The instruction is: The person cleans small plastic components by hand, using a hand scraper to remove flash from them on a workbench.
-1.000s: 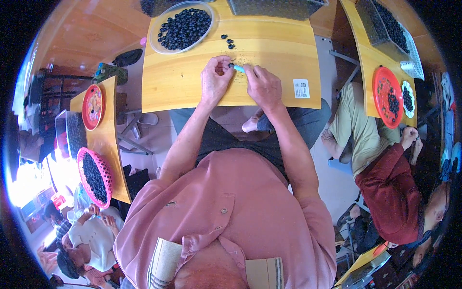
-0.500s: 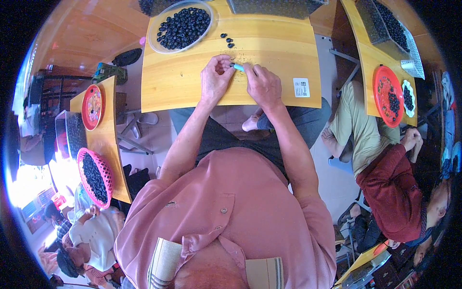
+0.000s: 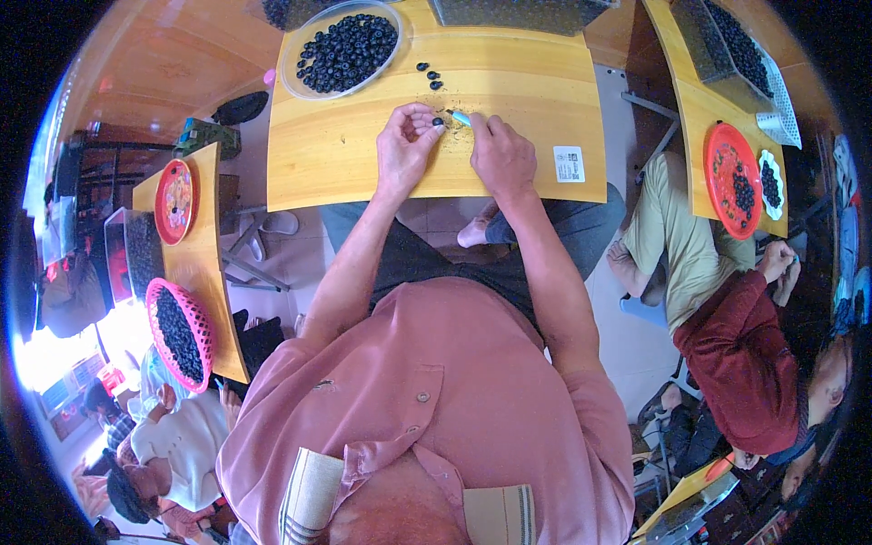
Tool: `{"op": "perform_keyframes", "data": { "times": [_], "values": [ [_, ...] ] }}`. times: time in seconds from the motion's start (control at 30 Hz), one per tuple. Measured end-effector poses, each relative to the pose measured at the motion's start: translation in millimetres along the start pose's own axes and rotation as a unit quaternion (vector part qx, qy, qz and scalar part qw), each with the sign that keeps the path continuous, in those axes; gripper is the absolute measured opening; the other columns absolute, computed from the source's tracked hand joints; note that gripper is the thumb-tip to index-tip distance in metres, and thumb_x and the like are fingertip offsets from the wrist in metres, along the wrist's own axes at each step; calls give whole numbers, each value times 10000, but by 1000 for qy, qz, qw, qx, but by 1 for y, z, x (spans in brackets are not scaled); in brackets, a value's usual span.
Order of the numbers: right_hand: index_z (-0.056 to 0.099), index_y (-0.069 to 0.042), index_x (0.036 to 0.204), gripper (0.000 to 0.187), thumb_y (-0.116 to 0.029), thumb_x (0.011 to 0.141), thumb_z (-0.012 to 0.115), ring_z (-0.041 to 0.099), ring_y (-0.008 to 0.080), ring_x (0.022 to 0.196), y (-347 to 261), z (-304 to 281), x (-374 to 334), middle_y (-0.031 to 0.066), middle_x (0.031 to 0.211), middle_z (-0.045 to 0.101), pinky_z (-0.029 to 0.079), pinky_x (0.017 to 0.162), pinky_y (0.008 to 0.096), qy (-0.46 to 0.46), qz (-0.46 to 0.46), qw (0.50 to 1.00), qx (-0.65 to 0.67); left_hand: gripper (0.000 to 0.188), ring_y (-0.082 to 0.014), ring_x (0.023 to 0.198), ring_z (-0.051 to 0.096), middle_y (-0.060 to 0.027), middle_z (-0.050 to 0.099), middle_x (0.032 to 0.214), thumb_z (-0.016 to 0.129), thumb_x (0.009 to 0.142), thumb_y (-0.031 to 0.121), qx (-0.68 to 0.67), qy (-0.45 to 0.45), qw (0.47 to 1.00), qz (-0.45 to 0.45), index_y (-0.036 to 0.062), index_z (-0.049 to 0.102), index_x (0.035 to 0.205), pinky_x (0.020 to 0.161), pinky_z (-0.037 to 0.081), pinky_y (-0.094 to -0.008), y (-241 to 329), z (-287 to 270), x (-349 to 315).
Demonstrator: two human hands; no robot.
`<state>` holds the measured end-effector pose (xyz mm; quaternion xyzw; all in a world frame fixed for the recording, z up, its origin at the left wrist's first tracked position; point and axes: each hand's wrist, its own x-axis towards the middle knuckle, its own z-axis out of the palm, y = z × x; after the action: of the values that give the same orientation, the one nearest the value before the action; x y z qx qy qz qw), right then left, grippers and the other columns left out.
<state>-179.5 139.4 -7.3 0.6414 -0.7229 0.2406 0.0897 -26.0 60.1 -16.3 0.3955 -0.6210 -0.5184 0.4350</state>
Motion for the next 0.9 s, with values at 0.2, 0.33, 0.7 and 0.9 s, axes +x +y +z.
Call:
{"op": "perform_keyframes", "data": {
  "times": [0.2,0.33,0.7,0.9],
  "values": [
    [667,-107,1116,269,-82,850,637,703,269,734,1,5,-2,76,829,628,582,603,414,22,-19,1000,-2,169,-139,797,664,-79,667,939,768,850,-20,68,37,995,60,11,744,1014,741,541,-267,4,-6,-3],
    [671,-112,1123,280,-80,845,643,697,266,724,4,6,-8,72,828,626,579,599,412,17,-11,1000,-13,152,-161,788,661,-85,668,937,753,853,-15,55,45,995,74,10,748,1002,737,534,-284,13,-14,5],
    [682,-128,1121,263,-108,859,668,686,254,701,4,7,-5,58,824,617,567,603,402,45,16,999,-4,214,-292,899,685,-132,697,1014,753,858,6,298,46,901,312,29,723,1068,777,573,-362,56,-60,94],
    [689,-132,1123,240,-109,887,648,681,282,702,3,5,-3,68,798,618,559,605,421,78,44,996,18,235,-310,888,677,-150,666,912,779,867,157,316,-36,932,176,43,753,1070,792,549,-419,9,-19,67]
  ]
}}
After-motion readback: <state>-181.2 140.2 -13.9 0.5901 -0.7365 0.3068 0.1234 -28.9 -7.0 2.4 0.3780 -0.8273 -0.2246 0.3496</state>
